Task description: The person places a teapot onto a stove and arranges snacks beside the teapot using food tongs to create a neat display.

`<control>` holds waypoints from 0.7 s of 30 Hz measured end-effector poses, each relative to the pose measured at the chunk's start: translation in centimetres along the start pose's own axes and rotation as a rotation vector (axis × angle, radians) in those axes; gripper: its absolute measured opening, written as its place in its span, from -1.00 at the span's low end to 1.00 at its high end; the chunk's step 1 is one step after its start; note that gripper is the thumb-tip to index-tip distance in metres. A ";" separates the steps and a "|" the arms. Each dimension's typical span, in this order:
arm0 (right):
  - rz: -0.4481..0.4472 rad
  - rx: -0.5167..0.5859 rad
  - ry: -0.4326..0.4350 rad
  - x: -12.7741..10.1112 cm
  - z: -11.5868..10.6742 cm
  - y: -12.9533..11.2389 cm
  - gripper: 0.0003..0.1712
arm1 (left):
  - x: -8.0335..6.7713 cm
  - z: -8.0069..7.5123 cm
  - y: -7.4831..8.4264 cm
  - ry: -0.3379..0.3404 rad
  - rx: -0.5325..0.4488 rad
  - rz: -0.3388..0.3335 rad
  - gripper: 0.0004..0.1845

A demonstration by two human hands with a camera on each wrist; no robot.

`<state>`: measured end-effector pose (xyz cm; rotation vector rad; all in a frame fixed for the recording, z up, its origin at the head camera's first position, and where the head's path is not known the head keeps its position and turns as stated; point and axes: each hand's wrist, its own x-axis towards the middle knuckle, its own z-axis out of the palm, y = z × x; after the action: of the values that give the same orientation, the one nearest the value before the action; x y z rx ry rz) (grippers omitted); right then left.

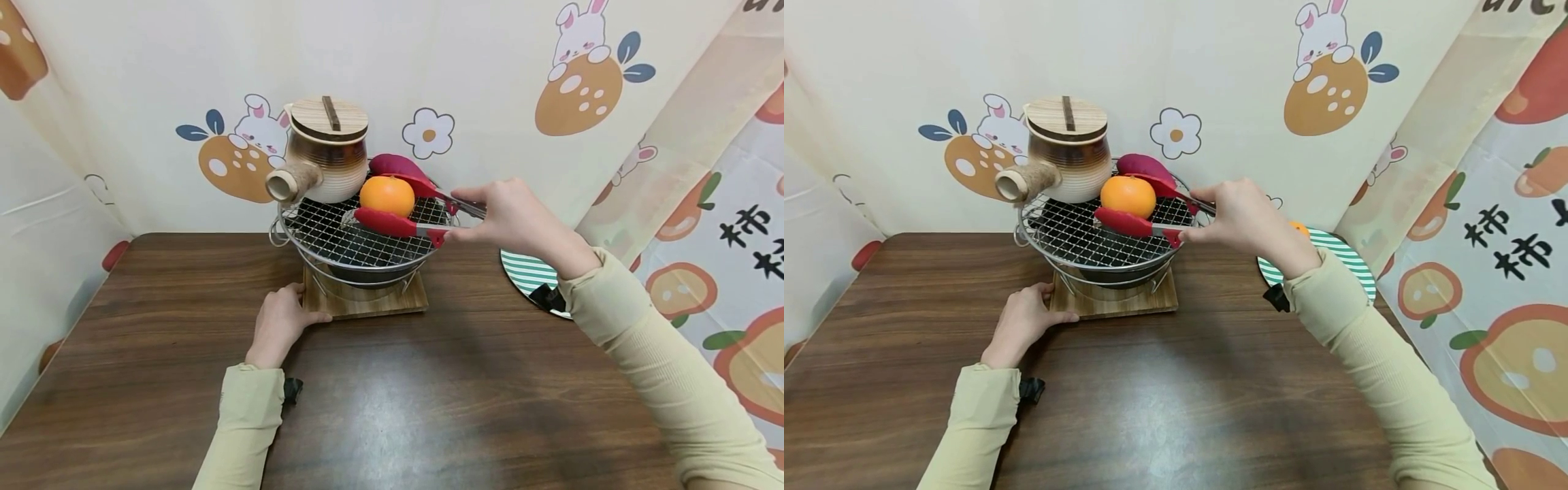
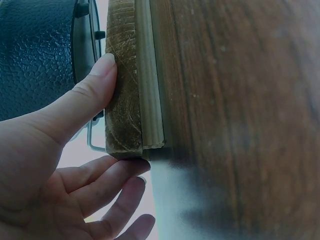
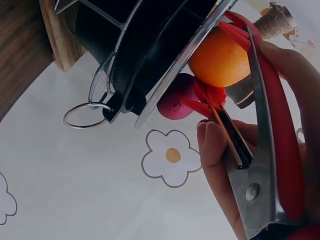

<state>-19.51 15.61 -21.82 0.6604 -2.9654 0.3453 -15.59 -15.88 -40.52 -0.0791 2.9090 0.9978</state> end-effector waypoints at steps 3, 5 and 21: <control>0.001 -0.004 0.011 0.2 0.2 0.0 -0.33 | 0.0 0.0 0.0 0.006 -0.001 0.001 -0.13; -0.003 -0.016 0.022 0.3 0.3 0.0 -0.32 | 0.0 0.1 0.0 0.010 -0.002 0.004 -0.14; 0.002 -0.046 0.022 0.5 0.5 0.1 -0.27 | 0.0 0.1 -0.1 0.020 -0.004 0.015 -0.15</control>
<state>-20.05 15.40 -22.29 0.6437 -2.9435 0.2821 -15.60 -15.86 -40.64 -0.0671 2.9300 1.0108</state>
